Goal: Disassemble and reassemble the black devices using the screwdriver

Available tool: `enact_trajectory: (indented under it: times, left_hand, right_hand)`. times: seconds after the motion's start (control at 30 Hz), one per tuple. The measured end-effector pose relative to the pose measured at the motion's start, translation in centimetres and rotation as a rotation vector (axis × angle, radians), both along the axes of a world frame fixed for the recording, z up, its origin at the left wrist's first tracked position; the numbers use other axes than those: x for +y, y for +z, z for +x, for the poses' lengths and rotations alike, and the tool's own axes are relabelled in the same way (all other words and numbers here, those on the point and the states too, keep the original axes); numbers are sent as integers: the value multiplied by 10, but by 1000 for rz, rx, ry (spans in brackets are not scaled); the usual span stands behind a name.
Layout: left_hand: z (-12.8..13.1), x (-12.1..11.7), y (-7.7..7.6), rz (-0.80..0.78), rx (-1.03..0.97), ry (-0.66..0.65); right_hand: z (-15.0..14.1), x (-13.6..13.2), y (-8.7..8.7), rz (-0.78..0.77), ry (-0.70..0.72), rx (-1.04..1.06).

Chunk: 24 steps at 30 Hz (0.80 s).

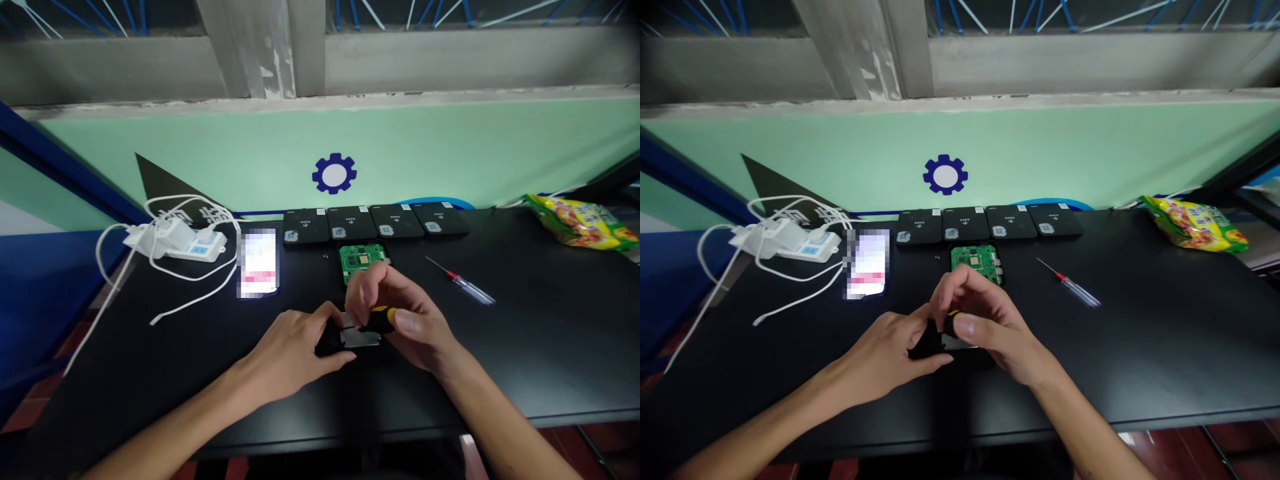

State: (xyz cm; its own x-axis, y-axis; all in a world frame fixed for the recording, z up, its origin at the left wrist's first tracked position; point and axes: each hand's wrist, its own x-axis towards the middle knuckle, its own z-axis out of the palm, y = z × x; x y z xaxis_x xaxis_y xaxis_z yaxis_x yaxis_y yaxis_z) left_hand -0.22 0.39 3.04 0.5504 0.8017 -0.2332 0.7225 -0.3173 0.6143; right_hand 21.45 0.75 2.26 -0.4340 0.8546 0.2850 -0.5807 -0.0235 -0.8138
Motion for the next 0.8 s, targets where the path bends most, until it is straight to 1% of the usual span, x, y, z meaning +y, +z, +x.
enact_trajectory:
  times: [0.17, 0.33, 0.47, 0.63, 0.8]
  left_hand:
    - [0, 0, -1, -11, 9, 1]
    - [0, 2, 0, -35, 32, -1]
    - [0, 2, 2, -22, 3, -15]
    - [0, 1, 2, -14, 16, -14]
    - [0, 1, -1, -11, 12, -2]
  right_hand:
    - [0, 0, 3, 34, 27, -43]
    - [-1, 0, 6, 37, 35, -37]
    - [-3, -1, 6, -5, 86, -7]
    - [-4, -4, 9, -3, 83, -13]
    - [-3, -5, 8, -88, 96, 47]
